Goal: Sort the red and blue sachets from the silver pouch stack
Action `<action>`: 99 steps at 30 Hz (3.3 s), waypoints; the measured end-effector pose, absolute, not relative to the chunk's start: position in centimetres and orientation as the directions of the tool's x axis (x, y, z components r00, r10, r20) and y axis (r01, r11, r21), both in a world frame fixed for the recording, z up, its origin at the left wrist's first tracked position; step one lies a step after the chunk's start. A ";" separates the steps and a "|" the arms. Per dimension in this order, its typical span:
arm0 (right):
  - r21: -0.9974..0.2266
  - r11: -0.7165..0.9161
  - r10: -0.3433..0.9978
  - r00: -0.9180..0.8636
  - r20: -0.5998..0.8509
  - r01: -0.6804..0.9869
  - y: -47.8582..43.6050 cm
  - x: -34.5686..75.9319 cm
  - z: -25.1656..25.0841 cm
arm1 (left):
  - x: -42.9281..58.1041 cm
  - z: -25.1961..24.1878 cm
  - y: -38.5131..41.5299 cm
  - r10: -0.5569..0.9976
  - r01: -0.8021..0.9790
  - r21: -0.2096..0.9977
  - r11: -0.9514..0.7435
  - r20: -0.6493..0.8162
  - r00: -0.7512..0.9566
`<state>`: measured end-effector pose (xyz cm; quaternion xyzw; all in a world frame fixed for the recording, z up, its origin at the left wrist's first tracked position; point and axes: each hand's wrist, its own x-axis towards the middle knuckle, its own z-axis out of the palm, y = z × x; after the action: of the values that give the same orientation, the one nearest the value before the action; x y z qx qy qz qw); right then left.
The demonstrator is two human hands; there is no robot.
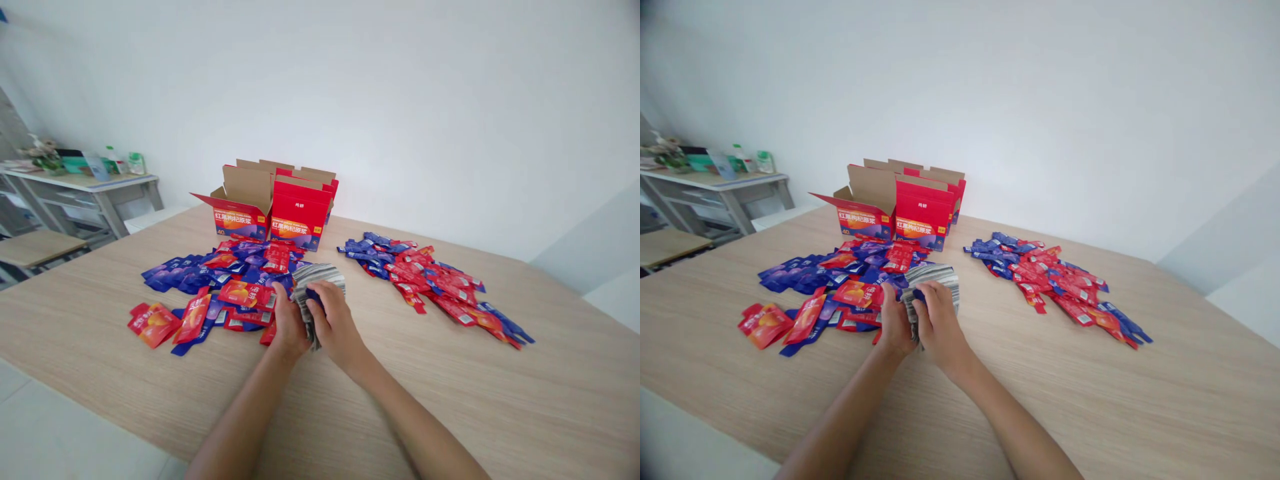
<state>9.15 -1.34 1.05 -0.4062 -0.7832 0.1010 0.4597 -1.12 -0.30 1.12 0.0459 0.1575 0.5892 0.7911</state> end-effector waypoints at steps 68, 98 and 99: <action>-0.139 0.661 0.633 -0.448 0.631 0.738 1.1 16.4 5.9 | 0.4 -1.2 0.7 0.899 -0.887 0.149 0.437 -0.086 0.429; -0.060 0.714 0.700 -0.708 0.093 0.697 -5.9 11.1 6.0 | -1.3 0.6 0.6 0.965 -0.939 0.244 0.241 -0.168 0.204; -0.055 0.716 0.698 -0.709 0.101 0.696 -5.9 11.1 5.9 | -1.3 0.5 0.6 0.966 -0.939 0.250 0.235 -0.167 0.198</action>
<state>11.09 -5.88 5.87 -0.3770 -0.9244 0.0066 0.0571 -1.29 0.56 0.51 0.0463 0.1449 0.6166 0.7724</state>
